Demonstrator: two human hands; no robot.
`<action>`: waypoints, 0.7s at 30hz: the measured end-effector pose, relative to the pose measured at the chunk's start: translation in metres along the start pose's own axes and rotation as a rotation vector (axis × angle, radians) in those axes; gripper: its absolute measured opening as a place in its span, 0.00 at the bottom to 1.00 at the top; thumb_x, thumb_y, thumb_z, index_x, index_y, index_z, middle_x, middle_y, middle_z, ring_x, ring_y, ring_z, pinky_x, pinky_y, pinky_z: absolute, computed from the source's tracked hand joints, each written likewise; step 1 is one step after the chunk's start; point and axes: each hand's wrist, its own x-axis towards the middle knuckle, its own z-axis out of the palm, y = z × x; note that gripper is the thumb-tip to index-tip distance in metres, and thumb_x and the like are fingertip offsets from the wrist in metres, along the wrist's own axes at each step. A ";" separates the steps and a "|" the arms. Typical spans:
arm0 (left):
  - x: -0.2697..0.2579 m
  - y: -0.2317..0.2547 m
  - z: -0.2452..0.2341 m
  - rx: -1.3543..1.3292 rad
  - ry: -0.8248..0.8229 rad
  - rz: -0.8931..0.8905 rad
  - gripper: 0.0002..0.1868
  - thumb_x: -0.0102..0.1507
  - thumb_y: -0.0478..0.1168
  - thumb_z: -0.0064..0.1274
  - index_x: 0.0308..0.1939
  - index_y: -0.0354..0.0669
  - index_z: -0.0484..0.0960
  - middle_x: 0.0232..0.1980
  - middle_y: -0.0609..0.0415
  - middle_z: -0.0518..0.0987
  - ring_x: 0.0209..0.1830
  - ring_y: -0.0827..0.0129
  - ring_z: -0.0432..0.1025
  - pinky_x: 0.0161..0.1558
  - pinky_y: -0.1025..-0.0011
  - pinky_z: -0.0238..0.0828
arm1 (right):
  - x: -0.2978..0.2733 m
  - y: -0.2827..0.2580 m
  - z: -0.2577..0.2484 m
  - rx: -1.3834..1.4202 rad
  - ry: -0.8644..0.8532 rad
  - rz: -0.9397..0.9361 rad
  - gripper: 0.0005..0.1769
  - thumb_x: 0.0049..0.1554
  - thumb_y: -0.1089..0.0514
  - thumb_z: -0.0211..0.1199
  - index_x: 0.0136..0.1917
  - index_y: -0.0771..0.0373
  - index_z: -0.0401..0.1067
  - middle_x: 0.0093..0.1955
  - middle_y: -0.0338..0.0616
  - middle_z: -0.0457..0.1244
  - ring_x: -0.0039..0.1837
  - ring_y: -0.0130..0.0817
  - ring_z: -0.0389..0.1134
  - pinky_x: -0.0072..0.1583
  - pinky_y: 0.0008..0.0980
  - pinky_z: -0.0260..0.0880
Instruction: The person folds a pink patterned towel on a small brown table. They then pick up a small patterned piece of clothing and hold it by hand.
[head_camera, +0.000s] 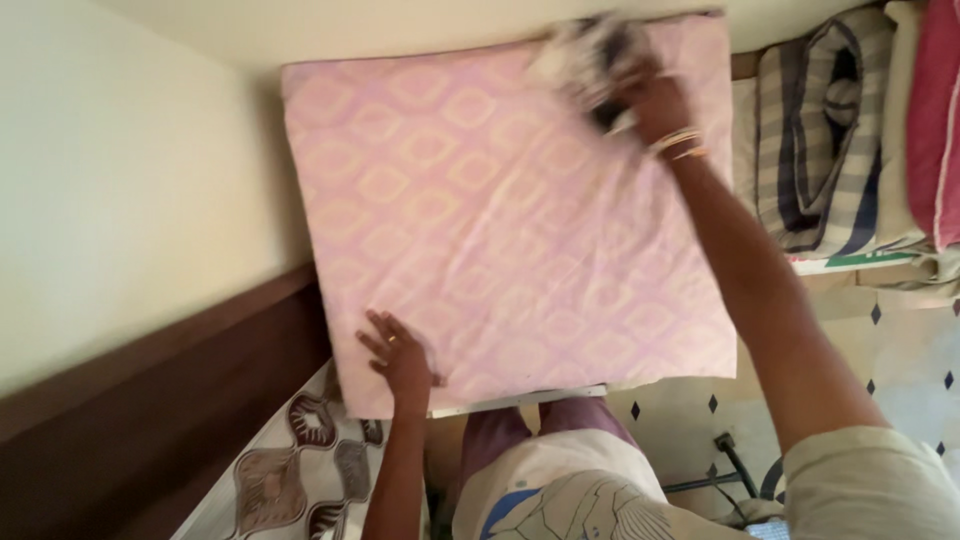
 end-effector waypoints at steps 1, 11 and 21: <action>0.002 0.000 0.000 -0.017 0.001 -0.004 0.89 0.35 0.59 0.81 0.79 0.27 0.30 0.82 0.32 0.25 0.80 0.27 0.31 0.66 0.42 0.61 | -0.010 0.036 -0.006 -0.006 0.118 0.048 0.18 0.60 0.65 0.60 0.61 0.51 0.78 0.68 0.49 0.67 0.68 0.50 0.66 0.67 0.49 0.64; 0.002 0.012 -0.002 0.078 -0.043 -0.044 0.90 0.35 0.57 0.83 0.76 0.19 0.28 0.81 0.22 0.26 0.77 0.18 0.37 0.65 0.51 0.68 | -0.112 0.020 -0.019 -0.199 0.182 -0.070 0.32 0.57 0.63 0.56 0.75 0.66 0.66 0.80 0.63 0.55 0.78 0.60 0.59 0.75 0.61 0.60; 0.007 0.007 0.007 0.232 -0.024 0.003 0.91 0.34 0.63 0.81 0.76 0.12 0.35 0.81 0.16 0.32 0.77 0.17 0.38 0.70 0.45 0.61 | -0.201 0.044 -0.069 -0.074 0.154 0.349 0.44 0.46 0.73 0.59 0.75 0.51 0.71 0.78 0.62 0.58 0.73 0.64 0.60 0.68 0.56 0.63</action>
